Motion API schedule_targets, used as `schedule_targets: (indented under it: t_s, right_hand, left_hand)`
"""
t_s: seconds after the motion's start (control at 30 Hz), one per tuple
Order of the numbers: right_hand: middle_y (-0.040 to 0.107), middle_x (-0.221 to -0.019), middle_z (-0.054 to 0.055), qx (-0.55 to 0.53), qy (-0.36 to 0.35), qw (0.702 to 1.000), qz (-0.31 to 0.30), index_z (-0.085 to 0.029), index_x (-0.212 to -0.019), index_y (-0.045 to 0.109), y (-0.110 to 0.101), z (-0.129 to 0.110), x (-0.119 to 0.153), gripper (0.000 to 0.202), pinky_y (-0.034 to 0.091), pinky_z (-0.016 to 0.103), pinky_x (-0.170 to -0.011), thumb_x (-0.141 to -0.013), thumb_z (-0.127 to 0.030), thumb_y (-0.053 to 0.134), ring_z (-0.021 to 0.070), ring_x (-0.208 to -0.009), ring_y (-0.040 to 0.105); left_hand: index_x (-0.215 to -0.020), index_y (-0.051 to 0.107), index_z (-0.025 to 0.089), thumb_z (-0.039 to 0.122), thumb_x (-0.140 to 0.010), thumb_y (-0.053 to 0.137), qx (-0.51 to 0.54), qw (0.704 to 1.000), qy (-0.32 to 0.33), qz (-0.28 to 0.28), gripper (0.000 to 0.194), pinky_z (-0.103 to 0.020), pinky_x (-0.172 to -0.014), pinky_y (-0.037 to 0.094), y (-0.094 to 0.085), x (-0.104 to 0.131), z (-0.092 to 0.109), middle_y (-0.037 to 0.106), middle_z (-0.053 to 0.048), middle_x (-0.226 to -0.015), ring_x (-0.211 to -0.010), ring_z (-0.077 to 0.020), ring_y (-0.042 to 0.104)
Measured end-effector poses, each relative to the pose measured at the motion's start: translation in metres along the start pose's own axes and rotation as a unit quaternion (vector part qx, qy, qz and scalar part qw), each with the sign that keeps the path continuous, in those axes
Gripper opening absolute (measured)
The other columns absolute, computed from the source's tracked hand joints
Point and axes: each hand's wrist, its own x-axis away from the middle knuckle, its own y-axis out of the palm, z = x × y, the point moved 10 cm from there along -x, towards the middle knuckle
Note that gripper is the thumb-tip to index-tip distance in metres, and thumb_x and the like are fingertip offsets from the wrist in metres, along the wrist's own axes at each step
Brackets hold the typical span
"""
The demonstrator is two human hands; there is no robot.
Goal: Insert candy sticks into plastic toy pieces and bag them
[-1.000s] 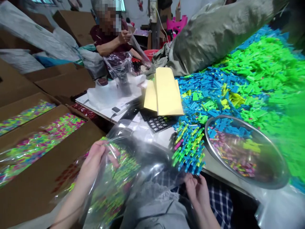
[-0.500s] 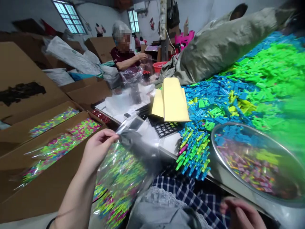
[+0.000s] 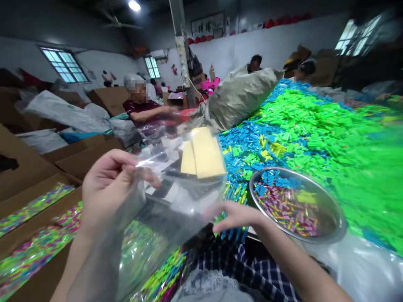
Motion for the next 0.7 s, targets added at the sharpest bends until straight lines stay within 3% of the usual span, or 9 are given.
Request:
schedule_targets:
  t_s: [0.07,0.13,0.23,0.3,0.4,0.47,0.53,0.57,0.7]
  right_hand:
    - [0.067,-0.086,0.004,-0.076,-0.002,0.997,-0.031,-0.016,-0.084,0.067,0.024,0.007,0.016,0.031,0.046,0.030,-0.078,-0.071,-0.044,0.064,0.0178,-0.084,0.061]
    - [0.065,-0.071,0.002,-0.178,0.003,0.984,0.024,-0.014,-0.073,0.064,0.030,0.015,0.035,0.031,0.047,0.026,-0.065,-0.074,-0.045,0.060,0.0143,-0.070,0.061]
    - [0.053,-0.050,-0.004,-0.339,0.008,0.922,0.190,-0.016,-0.068,0.052,0.007,0.032,0.066,0.035,0.039,0.020,-0.044,-0.073,-0.051,0.059,0.0086,-0.043,0.050]
    - [0.045,-0.046,-0.008,-0.395,-0.007,0.854,0.339,-0.018,-0.069,0.046,-0.023,0.045,0.090,0.036,0.033,0.017,-0.038,-0.072,-0.050,0.062,0.0056,-0.036,0.041]
    - [0.045,-0.048,-0.009,-0.383,-0.012,0.742,0.549,-0.019,-0.074,0.045,-0.057,0.063,0.127,0.034,0.031,0.014,-0.037,-0.069,-0.046,0.066,0.0043,-0.037,0.039]
    - [0.045,-0.048,-0.010,-0.359,0.002,0.684,0.636,-0.020,-0.076,0.044,-0.061,0.072,0.141,0.034,0.029,0.014,-0.034,-0.072,-0.049,0.062,0.0043,-0.035,0.036]
    - [0.042,-0.045,-0.011,-0.347,0.025,0.657,0.668,-0.021,-0.077,0.044,-0.054,0.079,0.143,0.033,0.025,0.014,-0.031,-0.075,-0.052,0.056,0.0041,-0.031,0.030]
    - [0.039,-0.043,-0.011,-0.347,0.039,0.655,0.670,-0.021,-0.077,0.044,-0.049,0.084,0.140,0.033,0.023,0.015,-0.030,-0.077,-0.052,0.054,0.0040,-0.030,0.027]
    - [0.030,-0.038,-0.013,-0.362,0.078,0.669,0.644,-0.021,-0.081,0.047,-0.025,0.099,0.127,0.033,0.020,0.014,-0.029,-0.075,-0.051,0.057,0.0037,-0.029,0.025]
  left_hand:
    - [-0.071,0.052,0.018,0.011,-0.071,0.058,-0.030,0.999,0.019,-0.003,0.008,-0.024,-0.042,0.044,-0.001,-0.021,-0.005,0.058,0.004,-0.049,-0.041,-0.0127,0.054]
    - [-0.072,0.052,0.017,0.013,-0.074,0.053,-0.101,0.995,0.007,-0.003,0.004,-0.023,-0.045,0.044,-0.001,-0.050,-0.031,0.056,0.005,-0.048,-0.039,-0.0098,0.050]
    - [-0.068,0.054,0.015,0.012,-0.073,0.054,-0.199,0.978,-0.063,-0.005,0.006,-0.022,-0.054,0.044,0.002,-0.089,-0.093,0.054,0.004,-0.050,-0.046,-0.0090,0.050]
    - [-0.068,0.056,0.013,0.014,-0.070,0.059,-0.243,0.967,-0.078,-0.019,0.003,-0.027,-0.064,0.046,0.012,-0.092,-0.122,0.059,0.000,-0.060,-0.060,-0.0131,0.056]
    - [-0.095,0.057,0.016,0.030,-0.075,0.057,-0.328,0.943,0.031,-0.046,0.024,-0.035,-0.085,0.043,0.042,-0.048,-0.114,0.060,-0.007,-0.096,-0.094,-0.0198,0.055]
    - [-0.112,0.049,0.021,0.041,-0.079,0.051,-0.326,0.925,0.124,-0.155,0.038,-0.037,-0.090,0.041,0.080,0.015,-0.098,0.055,-0.008,-0.109,-0.105,-0.0213,0.049]
    - [-0.123,0.040,0.026,0.061,-0.064,0.058,-0.298,0.859,0.241,-0.339,0.071,-0.041,-0.092,0.040,0.124,0.095,-0.085,0.052,-0.009,-0.115,-0.108,-0.0252,0.048]
    - [-0.129,0.035,0.026,0.068,-0.058,0.057,-0.297,0.828,0.282,-0.383,0.085,-0.045,-0.094,0.039,0.134,0.127,-0.083,0.051,-0.010,-0.118,-0.109,-0.0280,0.047]
    - [-0.139,0.012,0.023,0.049,-0.068,0.063,-0.437,0.841,0.203,-0.247,0.091,-0.044,-0.088,0.042,0.108,0.132,-0.114,0.044,-0.016,-0.126,-0.114,-0.0302,0.042]
